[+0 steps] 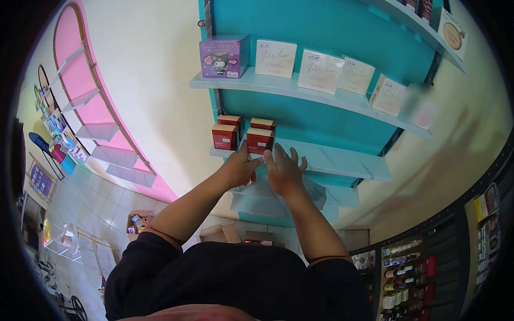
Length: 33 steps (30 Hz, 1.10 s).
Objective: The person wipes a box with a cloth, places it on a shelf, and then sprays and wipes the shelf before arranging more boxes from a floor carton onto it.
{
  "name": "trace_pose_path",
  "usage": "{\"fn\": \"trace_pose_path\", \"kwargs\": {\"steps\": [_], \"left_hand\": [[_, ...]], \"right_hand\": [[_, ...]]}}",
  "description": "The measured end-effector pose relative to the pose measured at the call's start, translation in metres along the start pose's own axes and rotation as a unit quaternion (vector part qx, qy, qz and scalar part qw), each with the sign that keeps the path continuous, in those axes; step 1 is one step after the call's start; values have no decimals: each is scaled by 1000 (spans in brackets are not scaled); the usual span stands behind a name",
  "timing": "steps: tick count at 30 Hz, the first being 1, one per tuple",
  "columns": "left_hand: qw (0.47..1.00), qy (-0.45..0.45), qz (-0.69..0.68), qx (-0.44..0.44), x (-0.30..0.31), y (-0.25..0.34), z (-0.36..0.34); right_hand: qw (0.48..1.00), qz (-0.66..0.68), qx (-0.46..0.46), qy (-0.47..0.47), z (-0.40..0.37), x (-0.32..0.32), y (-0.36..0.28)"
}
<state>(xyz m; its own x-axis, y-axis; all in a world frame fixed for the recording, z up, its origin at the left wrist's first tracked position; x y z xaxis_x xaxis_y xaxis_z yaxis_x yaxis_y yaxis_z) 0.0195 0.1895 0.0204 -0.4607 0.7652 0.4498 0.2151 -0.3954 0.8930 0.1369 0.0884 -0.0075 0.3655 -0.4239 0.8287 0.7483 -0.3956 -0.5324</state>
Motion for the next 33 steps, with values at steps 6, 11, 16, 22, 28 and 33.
{"fn": "trace_pose_path", "kwargs": {"steps": [6,11,16,22,28,33], "left_hand": [[998,-30,-46,22,-2,4,-7],[997,-38,-62,-1,-1,-10,0],[995,-63,-76,-16,0,-7,-3],[998,-42,-51,0,1,-10,-13],[941,143,268,-146,65,38,-12],[838,151,474,-224,87,64,28]], "right_hand": [[1000,1,-11,-10,-2,0,-8],[1000,-17,-20,-8,-4,-2,-7],[1000,-21,-13,12,-9,-6,-9],[999,2,-17,34,-8,2,-5],[946,301,54,108,44,33,33],[964,226,112,88,69,45,29]]}}
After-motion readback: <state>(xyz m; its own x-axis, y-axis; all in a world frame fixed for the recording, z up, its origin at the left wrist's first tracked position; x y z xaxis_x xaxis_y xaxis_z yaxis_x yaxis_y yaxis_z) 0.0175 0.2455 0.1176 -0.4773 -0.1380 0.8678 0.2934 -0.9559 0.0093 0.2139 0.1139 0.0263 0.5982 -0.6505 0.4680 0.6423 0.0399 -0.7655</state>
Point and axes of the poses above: each hand's wrist, its own z-axis towards the middle knuckle, its own x-axis out of the back of the hand, y = z × x, the point moved 3 cm from there along z, towards the middle knuckle, and after that the axes turned 5 degrees about -y, right-handed, at the moved point
